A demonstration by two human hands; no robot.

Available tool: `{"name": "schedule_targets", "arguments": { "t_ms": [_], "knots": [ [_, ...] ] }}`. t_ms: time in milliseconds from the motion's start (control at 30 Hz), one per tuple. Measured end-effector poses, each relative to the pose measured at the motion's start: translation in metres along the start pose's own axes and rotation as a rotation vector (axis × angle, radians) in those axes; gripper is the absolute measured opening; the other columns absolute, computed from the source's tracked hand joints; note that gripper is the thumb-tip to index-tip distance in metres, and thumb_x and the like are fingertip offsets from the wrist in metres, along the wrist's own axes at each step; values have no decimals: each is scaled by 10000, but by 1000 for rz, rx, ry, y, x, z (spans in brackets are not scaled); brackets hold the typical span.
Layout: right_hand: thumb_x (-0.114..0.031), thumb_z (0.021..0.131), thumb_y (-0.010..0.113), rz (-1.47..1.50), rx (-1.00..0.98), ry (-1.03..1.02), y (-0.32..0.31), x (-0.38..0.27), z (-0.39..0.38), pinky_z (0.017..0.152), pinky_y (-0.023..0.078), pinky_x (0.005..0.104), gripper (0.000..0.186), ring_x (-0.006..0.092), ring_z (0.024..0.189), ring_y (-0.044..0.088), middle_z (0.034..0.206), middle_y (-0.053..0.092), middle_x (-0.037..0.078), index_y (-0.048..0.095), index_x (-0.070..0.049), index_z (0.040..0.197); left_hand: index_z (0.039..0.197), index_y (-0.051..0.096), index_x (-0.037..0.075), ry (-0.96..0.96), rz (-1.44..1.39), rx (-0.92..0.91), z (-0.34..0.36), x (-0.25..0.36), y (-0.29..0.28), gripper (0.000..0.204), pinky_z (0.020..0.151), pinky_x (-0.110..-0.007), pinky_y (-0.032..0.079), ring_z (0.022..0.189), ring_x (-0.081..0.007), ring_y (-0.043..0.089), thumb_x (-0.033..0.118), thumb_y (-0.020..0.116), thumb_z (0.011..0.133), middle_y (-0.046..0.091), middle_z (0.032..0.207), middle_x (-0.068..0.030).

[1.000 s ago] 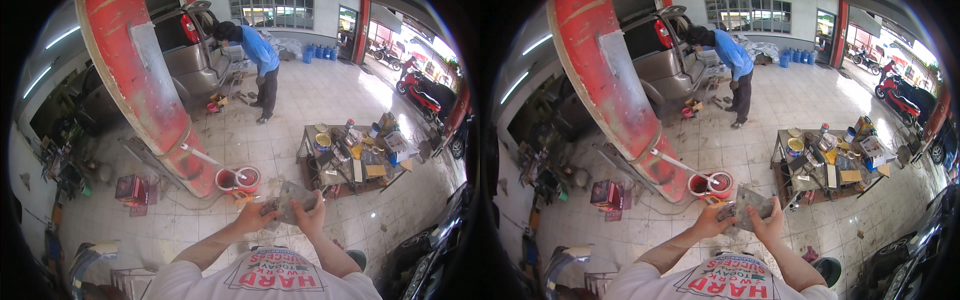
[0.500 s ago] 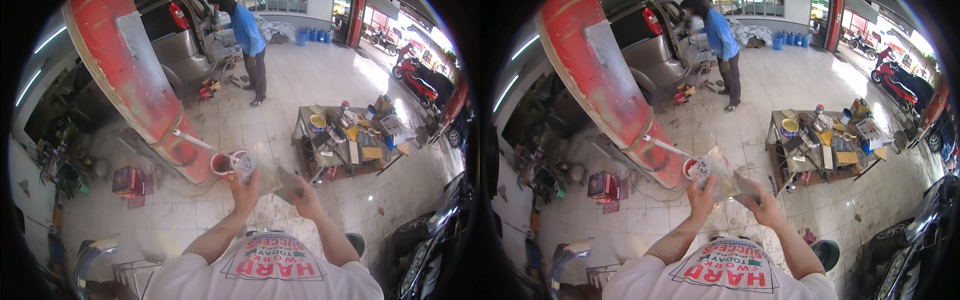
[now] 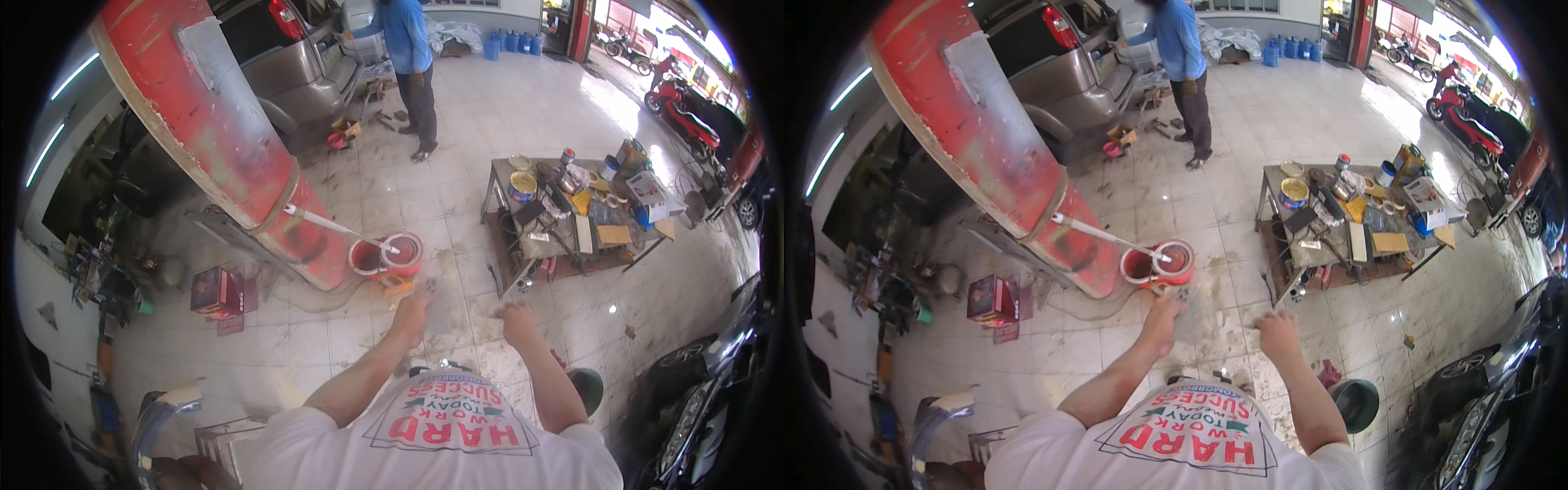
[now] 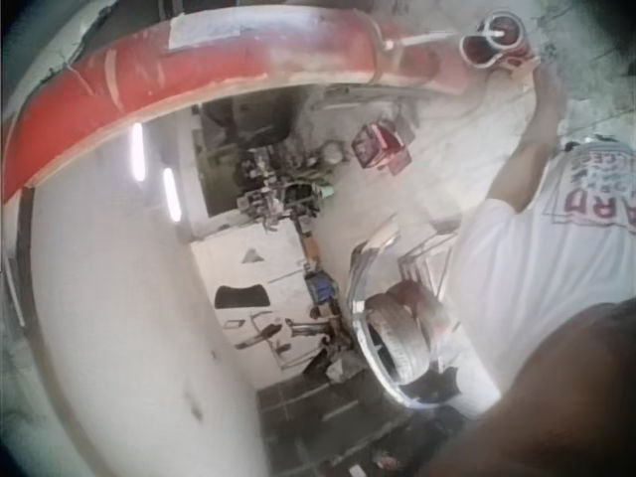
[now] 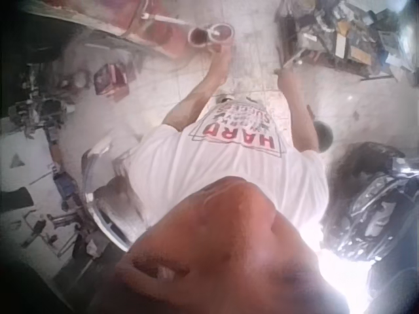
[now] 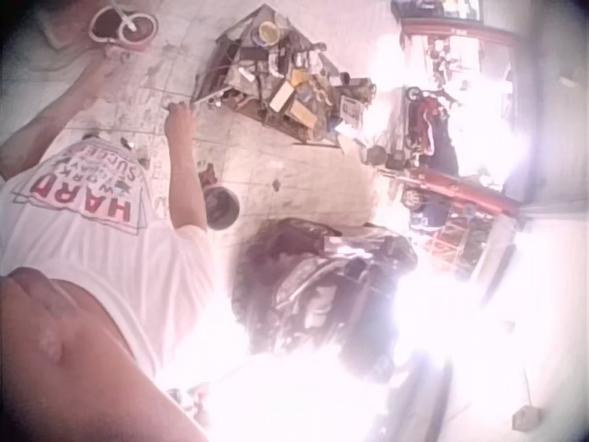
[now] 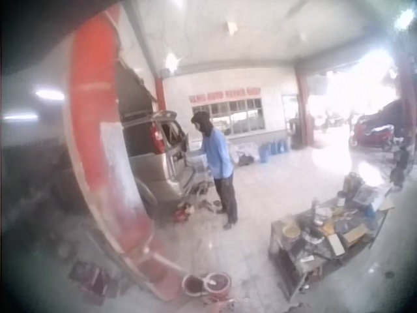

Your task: The person sands a car bumper with a sanding block, moving across different areas of the surface. The person then walks to a table, picks up a sanding sheet, and tears it into smaller pieces.

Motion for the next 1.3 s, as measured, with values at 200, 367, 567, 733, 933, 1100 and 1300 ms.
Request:
{"name": "schedule_targets", "arguments": {
  "t_ms": [200,367,567,733,933,1100,1300],
  "knots": [
    [-42,739,591,495,-3,298,34,35,-9,881,533,467,398,427,998,693,979,719,254,711,-43,1119,1316,591,57,-234,-364,214,-18,-3,-32,341,1027,-392,519,1207,-246,640,209,597,1012,663,1291,-119],
    [-91,784,712,997,146,332,33,-3,4,808,533,357,348,221,877,705,910,747,128,698,7,1118,1411,497,70,-96,-510,308,-13,-8,-27,426,1039,-496,519,1219,-312,639,306,554,1061,629,1345,-130],
    [-138,833,697,962,2,307,28,-44,13,857,527,342,331,174,888,690,940,760,101,702,14,1126,1390,485,-18,-14,-510,324,-9,11,-5,460,1004,-455,543,1187,-315,642,249,610,1037,609,1338,-197],
    [-23,842,626,1511,292,389,25,-43,17,858,531,335,543,204,997,658,1149,692,107,569,-89,1377,1351,532,-12,155,81,307,-28,27,1,428,953,-365,524,1180,-216,614,172,680,993,634,1312,-174],
    [-135,947,545,1756,135,535,38,-36,39,853,537,340,521,215,1013,643,1299,603,147,476,-169,1462,1308,524,-18,511,221,-255,-45,36,42,357,938,-333,484,1181,-171,588,114,649,1001,614,1380,-141],
    [-437,1008,473,2268,98,716,61,-18,44,671,540,357,464,246,880,628,1189,625,150,524,-170,1383,1241,511,37,498,375,-650,-62,34,77,381,1096,-394,412,1399,-297,501,256,675,976,539,1483,-223],
    [-570,945,518,2563,-376,439,69,6,43,599,467,352,511,239,732,483,881,521,101,558,-79,1081,1316,511,-5,987,539,-885,-75,41,86,625,1141,-447,407,1447,-422,436,452,671,920,424,1569,-273]
  ]
}}
Point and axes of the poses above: each hand's wrist, its own z-axis towards the middle knuckle, its own y-axis out of the palm, x = y × z, the point moved 3 cm from there along z, towards the middle knuckle
